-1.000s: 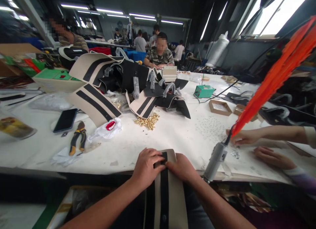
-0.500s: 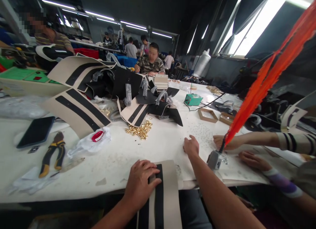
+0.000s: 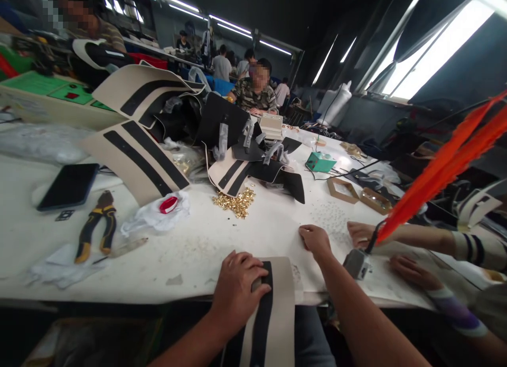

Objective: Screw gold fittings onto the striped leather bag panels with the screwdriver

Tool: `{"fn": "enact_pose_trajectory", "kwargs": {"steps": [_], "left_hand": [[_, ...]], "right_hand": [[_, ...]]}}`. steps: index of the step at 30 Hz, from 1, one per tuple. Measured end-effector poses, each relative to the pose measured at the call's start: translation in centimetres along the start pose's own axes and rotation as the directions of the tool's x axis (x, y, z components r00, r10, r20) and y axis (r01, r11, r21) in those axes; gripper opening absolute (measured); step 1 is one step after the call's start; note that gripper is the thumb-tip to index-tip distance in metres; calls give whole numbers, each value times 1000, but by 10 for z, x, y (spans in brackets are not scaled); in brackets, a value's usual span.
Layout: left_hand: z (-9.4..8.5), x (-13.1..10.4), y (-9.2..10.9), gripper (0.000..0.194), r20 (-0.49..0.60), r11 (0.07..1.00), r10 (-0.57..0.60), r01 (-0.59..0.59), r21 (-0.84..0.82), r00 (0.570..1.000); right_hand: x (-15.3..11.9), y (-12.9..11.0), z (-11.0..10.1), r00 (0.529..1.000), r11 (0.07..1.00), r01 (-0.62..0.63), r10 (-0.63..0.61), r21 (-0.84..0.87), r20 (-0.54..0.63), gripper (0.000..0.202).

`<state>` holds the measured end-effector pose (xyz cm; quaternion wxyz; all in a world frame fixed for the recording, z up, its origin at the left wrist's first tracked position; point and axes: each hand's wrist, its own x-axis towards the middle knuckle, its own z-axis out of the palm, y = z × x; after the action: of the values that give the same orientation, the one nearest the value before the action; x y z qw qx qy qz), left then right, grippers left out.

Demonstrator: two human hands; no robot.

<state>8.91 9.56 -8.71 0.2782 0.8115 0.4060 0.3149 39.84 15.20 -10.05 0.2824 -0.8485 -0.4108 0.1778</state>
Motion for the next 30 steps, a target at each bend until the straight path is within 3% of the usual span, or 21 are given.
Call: {"fn": "enact_pose_trajectory", "kwargs": {"steps": [4, 8, 12, 16, 22, 27, 30], "left_hand": [[0, 0, 0, 26, 9, 1000, -13, 13, -17, 1000], [0, 0, 3, 25, 7, 1000, -12, 13, -18, 1000], [-1, -1, 5, 25, 15, 1000, -8, 8, -17, 1000], [1, -2, 6, 24, 8, 1000, 0, 0, -2, 1000], [3, -1, 7, 27, 25, 999, -8, 7, 41, 1000], [3, 0, 8, 25, 45, 998, 8, -11, 63, 999], [3, 1, 8, 24, 51, 996, 15, -20, 82, 999]], "right_hand": [[-20, 0, -5, 997, 997, 8, -2, -79, 81, 26], [-22, -8, -15, 994, 987, 43, -27, -152, 106, 23], [-22, -16, -20, 995, 974, 82, -68, -212, 69, 14], [-30, -23, -24, 988, 961, 156, -156, -229, 22, 21], [-75, -35, -32, 950, 959, 282, -279, -4, 143, 33], [-134, -32, -28, 900, 948, 170, -261, 269, 350, 37], [-154, -30, -24, 850, 932, 124, -277, 341, 448, 32]]}}
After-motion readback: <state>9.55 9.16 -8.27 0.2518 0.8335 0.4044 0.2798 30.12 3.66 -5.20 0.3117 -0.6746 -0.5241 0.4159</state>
